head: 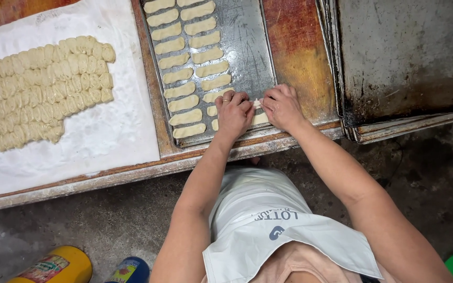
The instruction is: The person is picking up small, pre-cut pieces of dough from a large sheet and arranging them in neat rows on a metal baking tray.
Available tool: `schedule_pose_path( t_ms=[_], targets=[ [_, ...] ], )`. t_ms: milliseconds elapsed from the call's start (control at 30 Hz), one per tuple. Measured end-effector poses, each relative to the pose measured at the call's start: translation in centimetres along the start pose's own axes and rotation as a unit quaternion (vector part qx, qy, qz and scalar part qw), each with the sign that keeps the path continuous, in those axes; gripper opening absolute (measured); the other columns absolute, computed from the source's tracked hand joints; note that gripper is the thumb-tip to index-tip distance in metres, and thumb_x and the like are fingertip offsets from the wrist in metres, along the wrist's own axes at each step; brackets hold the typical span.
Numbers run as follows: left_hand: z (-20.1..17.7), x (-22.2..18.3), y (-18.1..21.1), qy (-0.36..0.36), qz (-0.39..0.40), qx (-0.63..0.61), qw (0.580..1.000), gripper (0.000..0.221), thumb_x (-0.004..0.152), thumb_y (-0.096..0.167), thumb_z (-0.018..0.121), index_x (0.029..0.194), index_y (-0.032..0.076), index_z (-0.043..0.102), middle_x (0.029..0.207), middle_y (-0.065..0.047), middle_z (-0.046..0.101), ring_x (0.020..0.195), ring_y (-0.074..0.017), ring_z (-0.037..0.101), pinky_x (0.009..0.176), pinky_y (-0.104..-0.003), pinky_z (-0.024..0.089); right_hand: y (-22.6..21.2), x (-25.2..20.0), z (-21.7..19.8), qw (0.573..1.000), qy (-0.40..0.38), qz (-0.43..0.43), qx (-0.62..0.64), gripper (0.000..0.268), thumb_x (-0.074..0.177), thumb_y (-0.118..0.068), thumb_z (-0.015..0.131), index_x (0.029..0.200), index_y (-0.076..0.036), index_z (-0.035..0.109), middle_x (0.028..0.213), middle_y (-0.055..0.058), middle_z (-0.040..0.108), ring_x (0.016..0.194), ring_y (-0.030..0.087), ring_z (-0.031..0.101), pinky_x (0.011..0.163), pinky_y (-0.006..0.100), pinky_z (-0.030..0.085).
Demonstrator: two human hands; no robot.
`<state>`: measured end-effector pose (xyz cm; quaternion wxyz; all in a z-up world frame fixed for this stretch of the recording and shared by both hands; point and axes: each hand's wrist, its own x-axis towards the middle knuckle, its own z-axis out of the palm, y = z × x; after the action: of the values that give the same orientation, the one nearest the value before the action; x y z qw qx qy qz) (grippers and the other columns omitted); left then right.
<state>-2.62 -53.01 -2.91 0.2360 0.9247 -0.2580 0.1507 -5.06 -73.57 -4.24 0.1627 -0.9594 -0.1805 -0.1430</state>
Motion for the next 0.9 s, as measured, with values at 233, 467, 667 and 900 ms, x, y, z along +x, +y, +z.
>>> schedule_pose_path(
  t_ms=[233, 467, 667, 900],
  targets=[
    [-5.3, -0.7, 3.4, -0.118, -0.054, -0.035, 0.991, 0.054, 0.106, 0.045, 0.039, 0.148, 0.013, 0.045, 0.145, -0.013, 0.054, 0.139, -0.0345, 0.04, 0.108, -0.056, 0.03, -6.5, 1.1, -7.4, 0.978, -0.187, 0.06, -0.066, 0.051, 0.103, -0.038, 0.042, 0.147, -0.014, 0.05, 0.149, 0.009, 0.05, 0.142, 0.038, 0.03, 0.109, 0.059, 0.026],
    [-7.8, -0.3, 5.7, -0.313, -0.042, 0.076, 0.946, 0.079, 0.097, 0.071, 0.021, 0.156, 0.019, 0.032, 0.163, -0.003, 0.028, 0.151, -0.041, -0.001, 0.116, -0.068, -0.007, -7.8, 2.0, -9.5, 0.902, -0.405, 0.088, -0.124, 0.077, 0.094, -0.05, 0.037, 0.16, -0.015, 0.018, 0.168, 0.005, 0.009, 0.147, 0.051, -0.007, 0.112, 0.072, -0.012],
    [-9.4, 0.7, 6.3, -0.383, -0.087, 0.091, 0.915, 0.083, 0.095, 0.074, 0.01, 0.159, 0.023, 0.023, 0.165, 0.0, 0.021, 0.15, -0.0435, -0.005, 0.114, -0.068, -0.015, -7.0, 2.0, -9.3, 0.879, -0.441, 0.119, -0.14, 0.08, 0.093, -0.059, 0.031, 0.16, -0.021, 0.008, 0.168, 0.001, -0.005, 0.145, 0.055, -0.01, 0.11, 0.075, -0.013],
    [-8.5, 0.3, 4.0, -0.399, -0.075, 0.06, 0.912, 0.084, 0.094, 0.074, 0.01, 0.16, 0.021, 0.014, 0.166, 0.003, 0.017, 0.151, -0.0408, -0.008, 0.116, -0.069, -0.013, -9.7, 4.4, -11.6, 0.909, -0.393, 0.085, -0.11, 0.074, 0.097, -0.044, 0.038, 0.159, -0.008, 0.019, 0.167, 0.011, 0.014, 0.15, 0.047, 0.005, 0.117, 0.068, 0.001]
  ],
)
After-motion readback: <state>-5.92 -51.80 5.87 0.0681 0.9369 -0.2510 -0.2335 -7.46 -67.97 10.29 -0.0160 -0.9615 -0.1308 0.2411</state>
